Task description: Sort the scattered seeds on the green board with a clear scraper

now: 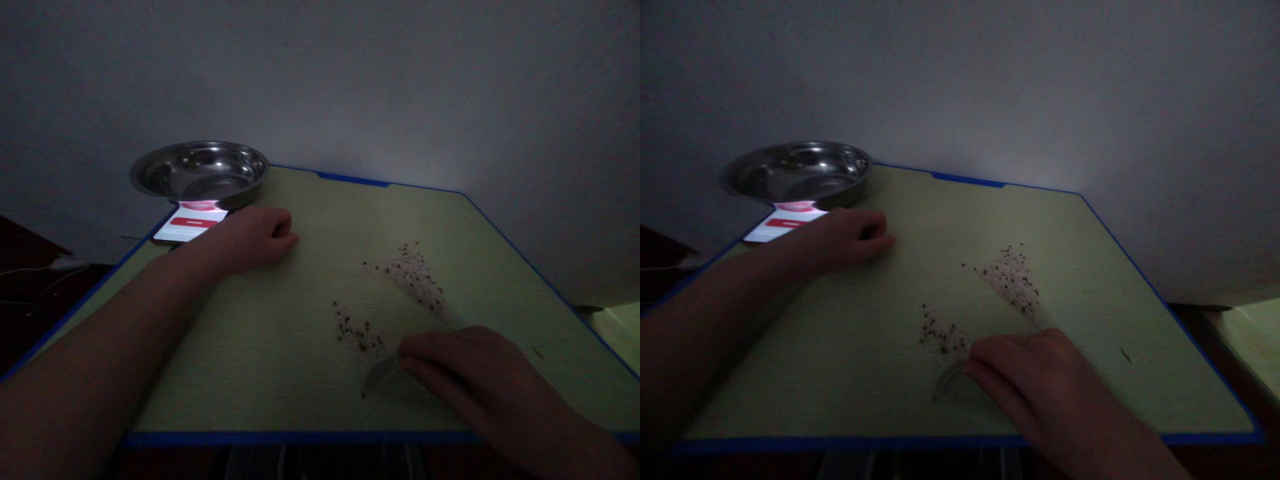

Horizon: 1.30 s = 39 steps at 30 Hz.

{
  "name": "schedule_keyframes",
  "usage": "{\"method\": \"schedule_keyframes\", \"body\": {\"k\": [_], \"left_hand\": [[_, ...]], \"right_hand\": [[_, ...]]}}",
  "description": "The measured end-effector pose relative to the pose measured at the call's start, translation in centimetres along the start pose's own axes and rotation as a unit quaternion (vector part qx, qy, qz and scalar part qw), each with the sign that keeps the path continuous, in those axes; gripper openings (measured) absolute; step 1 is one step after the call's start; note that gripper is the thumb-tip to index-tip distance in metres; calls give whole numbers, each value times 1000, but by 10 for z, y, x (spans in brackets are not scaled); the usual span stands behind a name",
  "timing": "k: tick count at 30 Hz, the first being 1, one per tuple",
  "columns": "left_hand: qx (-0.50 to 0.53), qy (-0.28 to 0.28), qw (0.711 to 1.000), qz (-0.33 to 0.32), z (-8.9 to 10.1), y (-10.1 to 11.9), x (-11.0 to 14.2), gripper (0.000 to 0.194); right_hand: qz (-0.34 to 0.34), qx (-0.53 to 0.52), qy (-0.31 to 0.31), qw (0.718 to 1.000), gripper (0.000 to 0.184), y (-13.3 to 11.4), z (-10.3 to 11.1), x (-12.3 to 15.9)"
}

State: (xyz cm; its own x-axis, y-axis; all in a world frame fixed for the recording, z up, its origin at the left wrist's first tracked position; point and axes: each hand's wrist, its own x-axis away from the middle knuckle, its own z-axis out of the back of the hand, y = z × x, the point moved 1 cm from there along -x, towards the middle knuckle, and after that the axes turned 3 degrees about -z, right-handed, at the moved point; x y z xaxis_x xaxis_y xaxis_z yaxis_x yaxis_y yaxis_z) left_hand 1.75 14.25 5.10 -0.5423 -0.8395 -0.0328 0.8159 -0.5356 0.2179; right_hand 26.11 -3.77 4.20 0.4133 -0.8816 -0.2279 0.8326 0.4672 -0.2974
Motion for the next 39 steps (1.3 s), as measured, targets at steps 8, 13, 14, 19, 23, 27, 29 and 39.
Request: {"method": "schedule_keyframes", "body": {"k": [8, 13, 14, 19, 23, 27, 29, 39], "left_hand": [[2, 3, 1000, 0, 0, 1, 0, 21], [10, 9, 1000, -9, -1, -1, 1, 23], [12, 11, 1000, -11, -1, -1, 1, 23], [12, 17, 1000, -14, -1, -2, 2, 25], [9, 19, 1000, -20, -2, -3, 2, 24], [15, 21, 999, -25, -2, -2, 2, 23], [15, 19, 1000, -19, -2, -2, 2, 23], [13, 14, 1000, -12, -1, -1, 2, 23]], "right_hand": [[6, 3, -7, 1000, 39, -9, -2, 5], [27, -19, -17, 999, 40, -14, -3, 6], [22, -17, -8, 1000, 39, -14, -3, 5], [-10, -21, 16, 1000, 37, -16, -9, 5], [4, -31, 3, 1000, 42, -23, -14, 7], [4, -14, 30, 999, 42, -26, -11, 6], [-4, -9, 45, 999, 41, -28, -10, 4], [-14, 37, 76, 996, 36, -22, -21, -1]]}}
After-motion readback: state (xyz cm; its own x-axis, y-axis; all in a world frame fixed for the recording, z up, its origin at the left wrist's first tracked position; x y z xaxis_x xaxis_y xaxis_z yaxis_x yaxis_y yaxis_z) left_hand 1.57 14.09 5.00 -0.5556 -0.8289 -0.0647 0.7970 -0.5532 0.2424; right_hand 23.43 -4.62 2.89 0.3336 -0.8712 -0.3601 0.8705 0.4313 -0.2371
